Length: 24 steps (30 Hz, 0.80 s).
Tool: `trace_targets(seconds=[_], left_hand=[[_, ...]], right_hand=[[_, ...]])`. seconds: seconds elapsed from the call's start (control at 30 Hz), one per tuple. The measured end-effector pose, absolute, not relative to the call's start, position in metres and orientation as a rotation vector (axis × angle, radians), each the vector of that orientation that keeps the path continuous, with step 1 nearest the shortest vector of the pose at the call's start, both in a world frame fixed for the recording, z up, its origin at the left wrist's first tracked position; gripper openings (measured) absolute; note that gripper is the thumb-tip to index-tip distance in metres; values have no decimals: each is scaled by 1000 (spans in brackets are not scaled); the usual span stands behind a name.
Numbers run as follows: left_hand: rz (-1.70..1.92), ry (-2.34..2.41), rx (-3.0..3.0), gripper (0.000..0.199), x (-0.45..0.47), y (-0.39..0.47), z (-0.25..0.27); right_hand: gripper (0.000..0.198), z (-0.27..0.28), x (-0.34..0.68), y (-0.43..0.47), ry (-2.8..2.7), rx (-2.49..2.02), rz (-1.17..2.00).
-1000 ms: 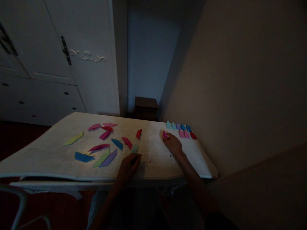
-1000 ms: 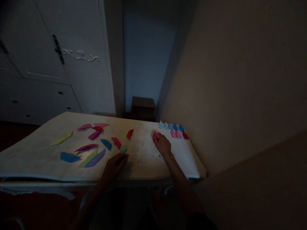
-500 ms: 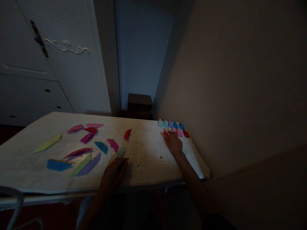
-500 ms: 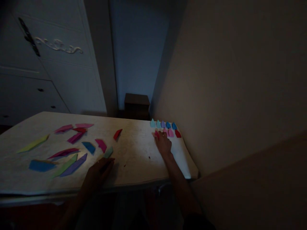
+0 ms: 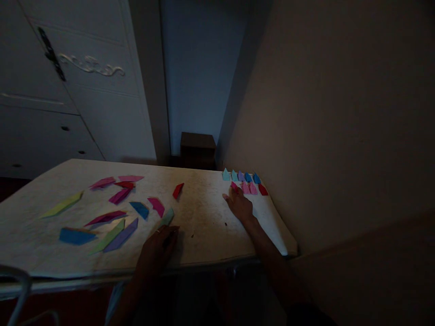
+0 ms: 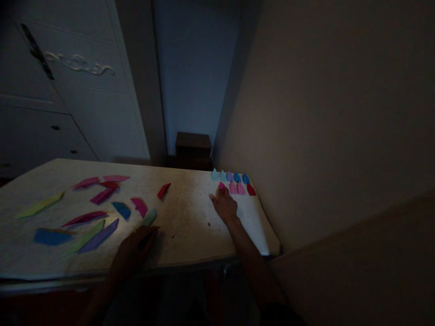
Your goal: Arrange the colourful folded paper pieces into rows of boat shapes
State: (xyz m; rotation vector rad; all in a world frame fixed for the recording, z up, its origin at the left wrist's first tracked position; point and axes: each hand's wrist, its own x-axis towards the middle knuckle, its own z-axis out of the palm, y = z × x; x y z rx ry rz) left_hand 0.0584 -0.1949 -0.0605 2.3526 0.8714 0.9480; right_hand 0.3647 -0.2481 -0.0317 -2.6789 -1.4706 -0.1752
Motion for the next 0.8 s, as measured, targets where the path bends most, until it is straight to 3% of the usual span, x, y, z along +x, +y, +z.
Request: trace_targets(seconds=[0.33, 0.57, 0.8], left_hand=[[938, 903, 2421, 29, 59, -198, -64], [921, 846, 2517, 27, 65, -201, -59], [1046, 355, 2660, 23, 114, -231, -27]], right_hand=[[52, -34, 335, -248, -1619, -2471, -260], [36, -22, 295, -246, -2041, -2244, -70], [26, -26, 255, -231, -2348, -1967, 19]])
